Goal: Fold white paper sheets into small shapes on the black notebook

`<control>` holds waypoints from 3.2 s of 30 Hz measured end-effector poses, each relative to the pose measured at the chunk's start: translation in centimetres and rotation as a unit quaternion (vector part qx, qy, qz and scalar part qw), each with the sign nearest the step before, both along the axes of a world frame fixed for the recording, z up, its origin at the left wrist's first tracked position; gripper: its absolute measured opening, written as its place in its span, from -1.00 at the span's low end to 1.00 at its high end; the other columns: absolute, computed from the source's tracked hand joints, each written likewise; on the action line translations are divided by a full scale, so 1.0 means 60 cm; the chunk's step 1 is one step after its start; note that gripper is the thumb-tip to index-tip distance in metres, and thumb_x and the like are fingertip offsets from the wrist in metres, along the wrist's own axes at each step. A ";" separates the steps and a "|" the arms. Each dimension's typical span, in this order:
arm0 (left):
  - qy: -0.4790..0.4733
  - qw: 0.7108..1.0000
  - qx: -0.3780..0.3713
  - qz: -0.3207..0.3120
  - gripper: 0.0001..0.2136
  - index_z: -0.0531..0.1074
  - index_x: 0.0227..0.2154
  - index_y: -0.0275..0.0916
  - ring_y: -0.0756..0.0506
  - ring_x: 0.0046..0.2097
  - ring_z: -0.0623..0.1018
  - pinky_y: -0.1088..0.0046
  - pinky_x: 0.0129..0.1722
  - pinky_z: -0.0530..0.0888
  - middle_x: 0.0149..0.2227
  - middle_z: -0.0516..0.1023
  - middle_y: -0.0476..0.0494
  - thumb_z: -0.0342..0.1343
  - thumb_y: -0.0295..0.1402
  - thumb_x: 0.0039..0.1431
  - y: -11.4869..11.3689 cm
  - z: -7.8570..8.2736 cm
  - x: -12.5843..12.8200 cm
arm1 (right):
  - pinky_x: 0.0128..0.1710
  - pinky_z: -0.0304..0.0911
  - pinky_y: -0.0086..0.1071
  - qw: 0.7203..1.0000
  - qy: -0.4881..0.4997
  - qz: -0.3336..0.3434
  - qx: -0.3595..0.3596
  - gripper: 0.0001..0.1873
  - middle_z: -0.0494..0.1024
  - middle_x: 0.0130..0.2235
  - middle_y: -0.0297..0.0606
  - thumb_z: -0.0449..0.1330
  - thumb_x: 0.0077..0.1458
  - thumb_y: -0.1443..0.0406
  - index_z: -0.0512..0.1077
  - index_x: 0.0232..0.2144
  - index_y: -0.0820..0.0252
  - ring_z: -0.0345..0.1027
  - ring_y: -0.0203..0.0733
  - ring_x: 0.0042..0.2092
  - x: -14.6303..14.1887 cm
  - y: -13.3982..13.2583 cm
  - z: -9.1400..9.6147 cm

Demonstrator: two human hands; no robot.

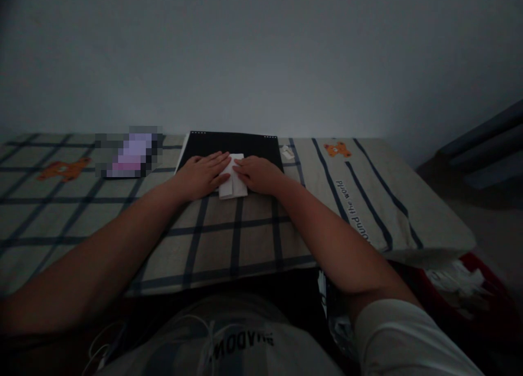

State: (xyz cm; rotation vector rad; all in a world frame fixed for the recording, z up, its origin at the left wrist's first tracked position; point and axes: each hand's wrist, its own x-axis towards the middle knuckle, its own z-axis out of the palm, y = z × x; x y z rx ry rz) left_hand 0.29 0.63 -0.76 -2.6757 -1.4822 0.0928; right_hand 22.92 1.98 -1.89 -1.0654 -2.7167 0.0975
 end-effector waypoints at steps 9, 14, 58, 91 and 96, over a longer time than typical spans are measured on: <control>-0.016 1.000 0.004 -0.005 -0.40 0.05 0.51 -0.28 -0.23 0.53 0.12 -0.02 0.38 0.19 0.54 0.06 -0.21 -0.35 -0.11 0.56 0.000 -0.004 -0.001 | 0.38 0.20 -0.03 1.000 -0.001 0.008 -0.001 -0.54 0.43 0.35 0.08 0.05 0.43 0.30 0.48 0.26 0.34 0.33 0.06 0.36 -0.001 -0.001 0.001; -0.022 1.000 0.004 -0.005 -0.41 0.04 0.52 -0.22 -0.23 0.53 0.12 0.00 0.38 0.17 0.54 0.07 -0.22 -0.35 -0.11 0.56 0.000 -0.005 -0.001 | 0.38 0.20 -0.01 1.000 0.004 0.010 0.006 -0.54 0.44 0.35 0.01 0.03 0.43 0.29 0.49 0.25 0.25 0.34 0.03 0.36 0.001 0.004 -0.006; -0.021 1.000 0.003 0.007 -0.39 0.03 0.52 -0.20 -0.24 0.53 0.12 0.01 0.39 0.16 0.54 0.06 -0.22 -0.28 -0.07 0.54 -0.003 -0.005 0.006 | 0.19 0.29 -0.08 1.000 -0.004 -0.025 0.011 -0.56 0.54 0.26 -0.04 -0.01 0.47 0.24 0.55 0.19 0.19 0.42 0.06 0.19 -0.010 -0.016 0.009; -0.037 0.999 -0.005 0.016 -0.36 0.01 0.53 -0.24 -0.25 0.52 0.15 0.03 0.38 0.18 0.54 0.09 -0.24 -0.25 -0.04 0.54 0.003 -0.007 0.005 | 0.13 0.33 -0.08 0.997 -0.057 -0.037 0.036 -0.56 0.43 0.37 -0.13 -0.02 0.47 0.31 0.50 0.23 0.19 0.38 0.08 0.22 -0.017 -0.021 0.012; -0.033 0.999 -0.012 0.023 -0.36 0.00 0.53 -0.27 -0.23 0.53 0.13 0.05 0.39 0.16 0.54 0.06 -0.23 -0.24 -0.04 0.54 0.002 -0.003 0.008 | 0.12 0.31 -0.11 0.997 -0.057 -0.041 0.030 -0.54 0.45 0.36 -0.12 -0.03 0.48 0.30 0.44 0.29 0.19 0.38 0.06 0.22 -0.019 -0.020 0.012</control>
